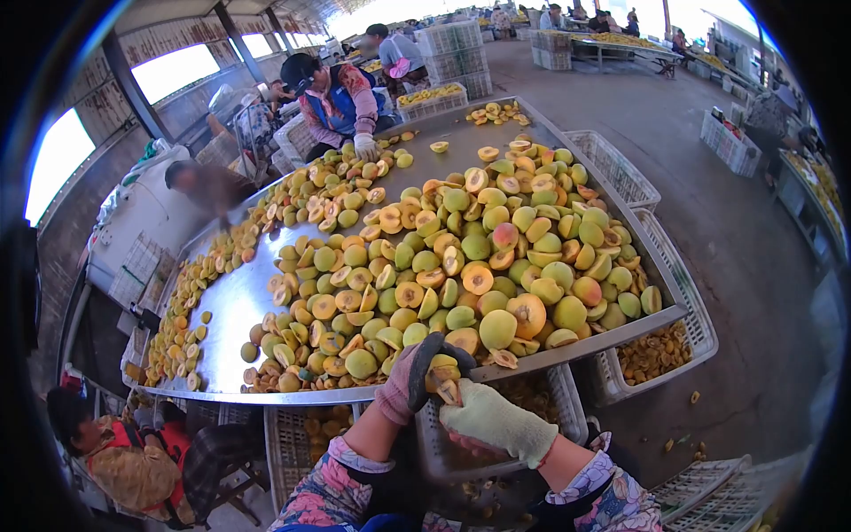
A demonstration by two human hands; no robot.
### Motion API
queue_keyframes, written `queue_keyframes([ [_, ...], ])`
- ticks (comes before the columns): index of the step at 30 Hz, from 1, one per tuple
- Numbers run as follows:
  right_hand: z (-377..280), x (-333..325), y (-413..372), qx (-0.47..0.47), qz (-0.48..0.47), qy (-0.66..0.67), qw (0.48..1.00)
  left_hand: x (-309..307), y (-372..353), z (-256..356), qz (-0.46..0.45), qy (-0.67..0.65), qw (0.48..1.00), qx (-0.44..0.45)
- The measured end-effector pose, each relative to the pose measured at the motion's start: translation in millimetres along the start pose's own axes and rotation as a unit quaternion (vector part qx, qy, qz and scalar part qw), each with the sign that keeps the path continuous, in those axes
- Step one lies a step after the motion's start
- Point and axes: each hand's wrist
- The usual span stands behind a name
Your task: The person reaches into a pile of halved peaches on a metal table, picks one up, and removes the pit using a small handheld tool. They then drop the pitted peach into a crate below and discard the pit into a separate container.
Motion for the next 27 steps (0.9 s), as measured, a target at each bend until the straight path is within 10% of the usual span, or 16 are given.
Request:
queue_keyframes([
  [4,5.5,-3.7,2.6,0.084,-0.091,0.151,0.981,3.5,-16.3,-21.5,0.050,0.123,0.989,0.072],
  [7,17.0,-3.8,8.1,0.122,-0.156,0.261,0.945,11.3,-38.2,-73.0,0.112,0.106,0.986,-0.055],
  [10,24.4,-2.4,13.7,0.145,-0.215,0.324,0.910,16.3,-20.5,-23.3,0.193,0.207,0.950,0.131],
  [16,11.7,0.7,1.3,0.129,-0.153,0.224,0.954,19.2,-12.8,-12.3,0.082,-0.104,0.984,-0.115],
  [18,11.0,0.9,-0.9,0.105,-0.095,0.136,0.981,19.9,-4.0,-1.4,0.071,-0.365,0.842,-0.390],
  [19,13.8,-0.2,-2.8,0.105,-0.097,0.135,0.980,24.0,-5.7,3.4,0.073,-0.364,0.843,-0.390],
  [21,15.2,-3.6,-1.5,0.054,-0.085,0.099,0.990,29.3,-2.0,9.2,0.078,-0.135,0.986,-0.057],
  [22,14.7,-7.7,-2.6,0.015,-0.066,0.040,0.997,22.4,-0.4,11.6,0.053,-0.111,0.987,-0.099],
  [23,6.5,-12.6,-10.5,-0.010,-0.038,-0.014,0.999,29.2,-9.5,-24.0,0.151,0.053,0.986,0.048],
  [25,20.4,-23.2,-3.4,-0.131,0.010,-0.251,0.959,31.3,-19.0,-35.3,0.205,-0.055,0.963,-0.164],
  [27,41.2,-21.3,1.9,-0.143,0.077,-0.484,0.860,17.0,1.4,21.5,0.068,0.225,0.971,0.038],
])
Point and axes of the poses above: each hand's wrist, its own y-axis towards the middle knuckle, its own x-axis out of the palm, z = x × y, and after that the axes turned 15 degrees about z, right-handed
